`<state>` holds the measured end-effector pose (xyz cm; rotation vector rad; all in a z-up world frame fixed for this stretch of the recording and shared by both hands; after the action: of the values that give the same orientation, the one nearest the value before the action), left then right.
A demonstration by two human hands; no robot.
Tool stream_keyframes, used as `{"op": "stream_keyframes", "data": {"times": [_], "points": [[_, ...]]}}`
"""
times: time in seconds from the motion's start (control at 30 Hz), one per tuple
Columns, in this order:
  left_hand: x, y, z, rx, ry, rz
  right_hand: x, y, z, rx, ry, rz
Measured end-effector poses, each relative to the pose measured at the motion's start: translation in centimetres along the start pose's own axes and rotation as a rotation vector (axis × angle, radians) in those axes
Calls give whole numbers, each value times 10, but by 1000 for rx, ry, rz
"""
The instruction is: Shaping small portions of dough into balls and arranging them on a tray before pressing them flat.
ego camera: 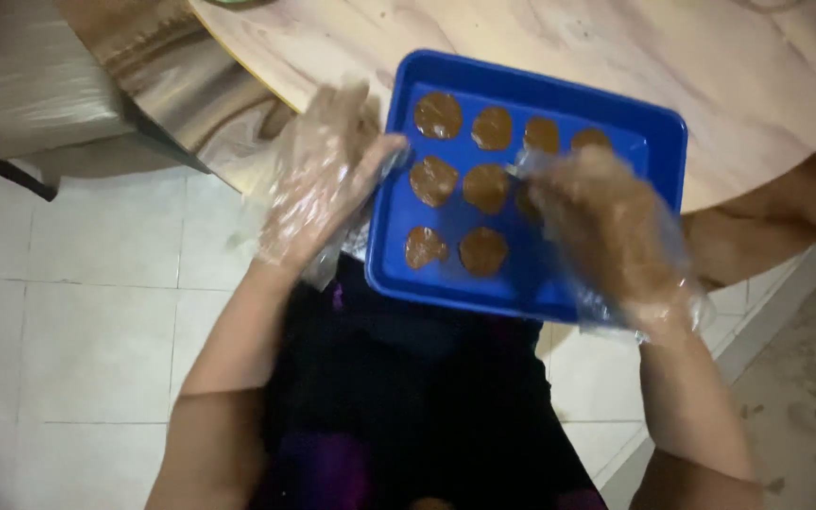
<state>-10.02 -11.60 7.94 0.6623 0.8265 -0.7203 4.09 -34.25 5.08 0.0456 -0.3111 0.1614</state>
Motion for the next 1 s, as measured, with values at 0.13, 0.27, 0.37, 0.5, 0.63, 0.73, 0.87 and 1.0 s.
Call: {"op": "stream_keyframes", "data": {"times": [0.13,0.27,0.37,0.5,0.63,0.73,0.87,1.0], "points": [[8,-24,-5,17,-183,55,30,57,82,492,2056,-188],[11,-26,-6,-207,-332,-122,47,81,35,476,2372,120],[25,-31,-12,-272,-414,-171,40,75,10,584,2357,312],[22,-28,4,-343,-305,-259,40,77,12,579,2336,312],[22,-29,10,-321,-417,-215,45,83,7,644,2398,190],[22,-26,8,-328,-413,-205,53,93,3,692,2499,117],[18,-26,5,-355,-420,-209,56,97,-26,659,2462,217],[32,-32,-10,-293,-568,-241,47,102,-8,644,2503,78]]}}
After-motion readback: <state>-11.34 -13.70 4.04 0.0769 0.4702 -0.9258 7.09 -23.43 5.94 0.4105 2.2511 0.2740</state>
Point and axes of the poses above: each hand's wrist, its own y-axis towards the middle knuckle, its own x-axis out of the palm, z = x × y, the point moved 7 cm from there along y, towards the middle knuckle, and after that the axes turned 13 degrees about y, right-handed, at the moved point
